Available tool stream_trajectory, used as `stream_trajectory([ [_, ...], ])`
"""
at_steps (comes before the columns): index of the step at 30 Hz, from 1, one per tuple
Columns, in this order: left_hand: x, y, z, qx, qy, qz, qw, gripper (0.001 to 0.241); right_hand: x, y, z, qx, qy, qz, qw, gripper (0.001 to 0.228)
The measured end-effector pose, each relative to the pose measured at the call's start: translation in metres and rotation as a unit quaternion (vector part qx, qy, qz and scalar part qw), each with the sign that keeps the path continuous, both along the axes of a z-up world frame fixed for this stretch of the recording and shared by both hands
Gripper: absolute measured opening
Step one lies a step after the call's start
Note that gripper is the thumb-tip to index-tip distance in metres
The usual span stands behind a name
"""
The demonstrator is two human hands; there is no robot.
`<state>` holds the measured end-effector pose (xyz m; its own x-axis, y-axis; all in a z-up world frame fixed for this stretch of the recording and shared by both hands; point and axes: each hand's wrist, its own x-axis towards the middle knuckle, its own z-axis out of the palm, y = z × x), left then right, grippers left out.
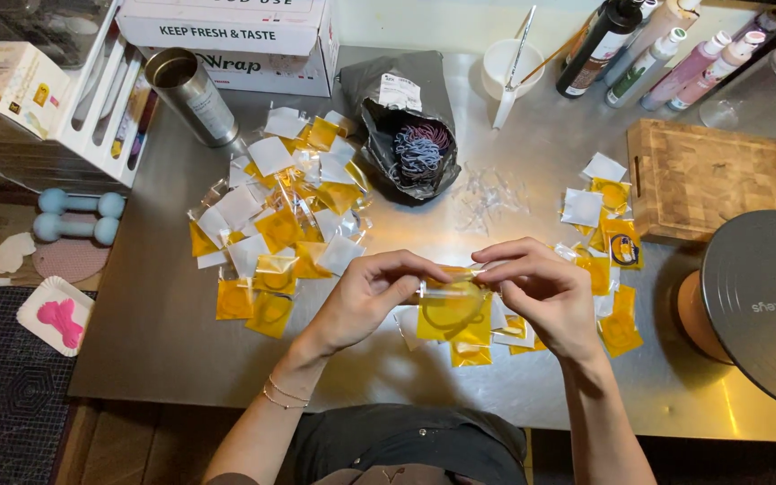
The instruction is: The person is sorting small orange and white packets containing circular items on a metal table. They pick up the packets one at a time, organizing them into piles and reaching for small clear plastic components.
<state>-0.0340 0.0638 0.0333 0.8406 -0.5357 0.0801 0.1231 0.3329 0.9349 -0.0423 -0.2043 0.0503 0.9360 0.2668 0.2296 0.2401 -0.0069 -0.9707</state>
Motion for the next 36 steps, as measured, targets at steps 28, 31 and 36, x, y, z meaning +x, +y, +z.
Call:
stream_trajectory([
  [28, -0.028, -0.038, 0.014, 0.122, -0.118, 0.271, 0.947, 0.016, -0.012, 0.042, -0.004, 0.062, 0.066, -0.040, 0.995, 0.040],
  [31, -0.034, -0.039, -0.009, 0.156, -0.097, 0.298, 0.937, 0.014, -0.015, 0.045, -0.035, 0.110, 0.127, -0.052, 0.984, 0.058],
  [36, -0.044, -0.033, -0.070, 0.084, 0.032, 0.307, 0.947, 0.032, -0.014, 0.036, -0.108, 0.090, 0.313, -0.040, 0.945, 0.039],
])
